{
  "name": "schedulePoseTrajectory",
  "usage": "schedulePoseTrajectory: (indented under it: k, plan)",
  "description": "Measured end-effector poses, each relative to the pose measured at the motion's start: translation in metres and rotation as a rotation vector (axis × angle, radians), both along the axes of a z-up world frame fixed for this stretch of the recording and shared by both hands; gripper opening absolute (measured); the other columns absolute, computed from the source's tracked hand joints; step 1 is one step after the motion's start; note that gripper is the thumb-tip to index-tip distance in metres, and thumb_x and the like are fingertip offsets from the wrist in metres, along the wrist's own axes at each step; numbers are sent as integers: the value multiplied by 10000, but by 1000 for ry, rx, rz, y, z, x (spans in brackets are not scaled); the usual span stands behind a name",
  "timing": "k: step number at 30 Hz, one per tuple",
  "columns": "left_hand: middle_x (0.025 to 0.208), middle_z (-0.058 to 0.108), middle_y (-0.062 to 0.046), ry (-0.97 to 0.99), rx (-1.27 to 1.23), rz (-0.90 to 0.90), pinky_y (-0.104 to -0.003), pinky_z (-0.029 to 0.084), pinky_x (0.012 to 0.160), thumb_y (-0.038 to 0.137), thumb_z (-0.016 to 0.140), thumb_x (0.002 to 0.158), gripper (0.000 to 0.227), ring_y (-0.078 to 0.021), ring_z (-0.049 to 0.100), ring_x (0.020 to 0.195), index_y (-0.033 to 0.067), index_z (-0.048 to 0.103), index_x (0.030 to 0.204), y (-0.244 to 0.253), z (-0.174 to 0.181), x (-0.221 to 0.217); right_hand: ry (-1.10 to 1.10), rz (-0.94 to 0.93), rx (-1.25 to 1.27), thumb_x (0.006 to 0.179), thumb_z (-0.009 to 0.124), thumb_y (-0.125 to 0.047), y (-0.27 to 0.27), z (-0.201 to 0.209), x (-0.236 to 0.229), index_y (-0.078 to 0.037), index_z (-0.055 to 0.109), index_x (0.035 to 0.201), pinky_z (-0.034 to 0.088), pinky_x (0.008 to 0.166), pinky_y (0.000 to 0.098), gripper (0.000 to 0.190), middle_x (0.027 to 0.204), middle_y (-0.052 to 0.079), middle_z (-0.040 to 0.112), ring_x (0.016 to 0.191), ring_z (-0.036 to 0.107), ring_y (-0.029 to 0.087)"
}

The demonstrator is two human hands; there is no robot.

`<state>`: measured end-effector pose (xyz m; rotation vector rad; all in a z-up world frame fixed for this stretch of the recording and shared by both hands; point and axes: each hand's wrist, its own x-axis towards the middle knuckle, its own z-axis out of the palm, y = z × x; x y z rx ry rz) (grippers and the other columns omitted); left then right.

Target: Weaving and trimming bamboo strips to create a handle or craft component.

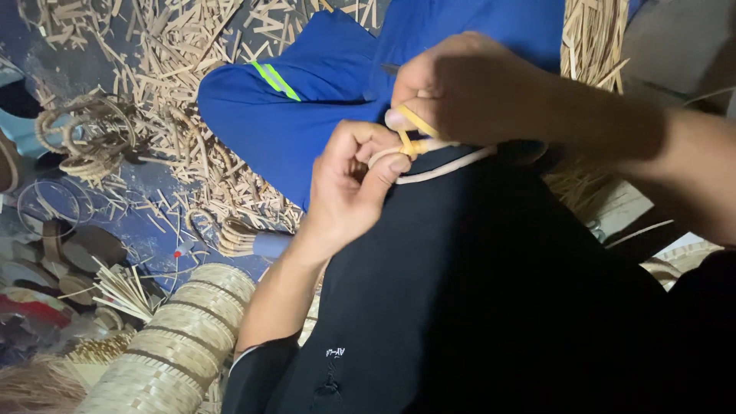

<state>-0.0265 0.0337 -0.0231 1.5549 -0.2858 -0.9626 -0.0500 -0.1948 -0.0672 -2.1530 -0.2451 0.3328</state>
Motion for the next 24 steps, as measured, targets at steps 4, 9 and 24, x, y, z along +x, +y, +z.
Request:
schedulePoseTrajectory:
  k: [4,9,24]
  plan:
    - [969,737,-47,-387,166,-153,-227,555,782,84,676,1046,149,-85,688,850,17,640,1174,-6,11,0,516,3,161,898,679,-255,-4,15,15,-97,767,871,520,547,379,183,650,72,699,565,661,223]
    - [1111,683,-115,-563,116,-133,-262,557,839,51,661,1069,119,-156,676,933,4,665,1179,-10,4,4,823,111,212,692,689,-27,-16,-1,25,-55,738,990,519,539,381,304,720,97,713,617,666,182]
    - [1317,589,-96,25,-70,41,-348,628,875,-29,610,1046,143,-141,692,1065,-78,647,1175,3,-29,18,565,-132,-26,1065,564,-302,-110,-88,-80,-60,692,1079,508,602,334,274,866,89,640,697,625,216]
